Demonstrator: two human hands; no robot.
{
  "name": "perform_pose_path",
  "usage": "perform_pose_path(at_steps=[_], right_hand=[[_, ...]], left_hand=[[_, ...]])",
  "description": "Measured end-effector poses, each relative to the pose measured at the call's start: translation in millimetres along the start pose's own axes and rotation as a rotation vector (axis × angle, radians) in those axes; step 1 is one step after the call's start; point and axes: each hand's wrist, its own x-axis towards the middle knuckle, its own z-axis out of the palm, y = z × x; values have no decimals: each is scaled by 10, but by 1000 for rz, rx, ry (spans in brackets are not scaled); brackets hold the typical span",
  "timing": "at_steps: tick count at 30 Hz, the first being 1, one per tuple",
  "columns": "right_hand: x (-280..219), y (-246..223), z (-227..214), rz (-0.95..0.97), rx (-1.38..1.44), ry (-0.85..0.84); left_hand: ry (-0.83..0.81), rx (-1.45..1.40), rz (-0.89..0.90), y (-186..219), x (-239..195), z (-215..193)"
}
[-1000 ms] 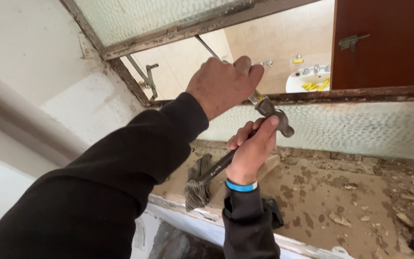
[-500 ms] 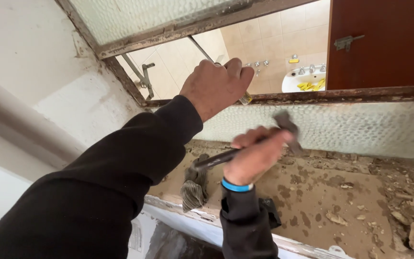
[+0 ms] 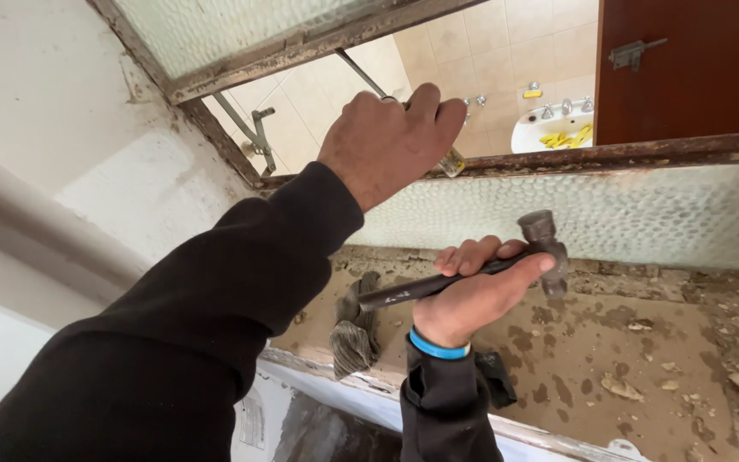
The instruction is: The person demolishes an old wooden window frame in a bathroom, holding a chisel-like pry bar against the frame and striking it with a hammer to break the frame loose. They reposition the bar along the frame, pull out loosened pieces of wood, and continue prying and hammering around the opening.
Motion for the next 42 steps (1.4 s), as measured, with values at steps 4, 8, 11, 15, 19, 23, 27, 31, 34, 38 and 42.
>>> perform_pose_path(at_steps=[4,8,11,15,19,23,27,31,34,38,42], right_hand=[[49,7,-45,-59,6,10],[48,58,-4,-88,-48,39],[19,57,-11,-102,-21,-1],[-8,30,-5,-119,-59,-14],[25,12,-26,-132,-16,-18],[8,280,205,-309,-180,31],[20,356,259,39,-188,-130],[110,382,127,-142,-128,-70],[74,245,186,-24,-195,-147],[48,130,269,-108,-35,11],[97,237,215,191,-182,-209]], left_hand=[[-62,47,-32,-7,-38,92],[-110,8,5,-68,-57,22],[-64,-5,48,-46,-68,1],[-33,7,41,-63,-105,57],[-48,50,67,-89,-115,59],[-81,13,28,-65,-46,27],[-23,-14,-14,-44,-5,42],[-38,15,-28,-63,-12,63],[-45,14,-21,-28,-26,77],[-59,-43,-35,-37,13,50],[-86,-23,-39,-41,22,59]])
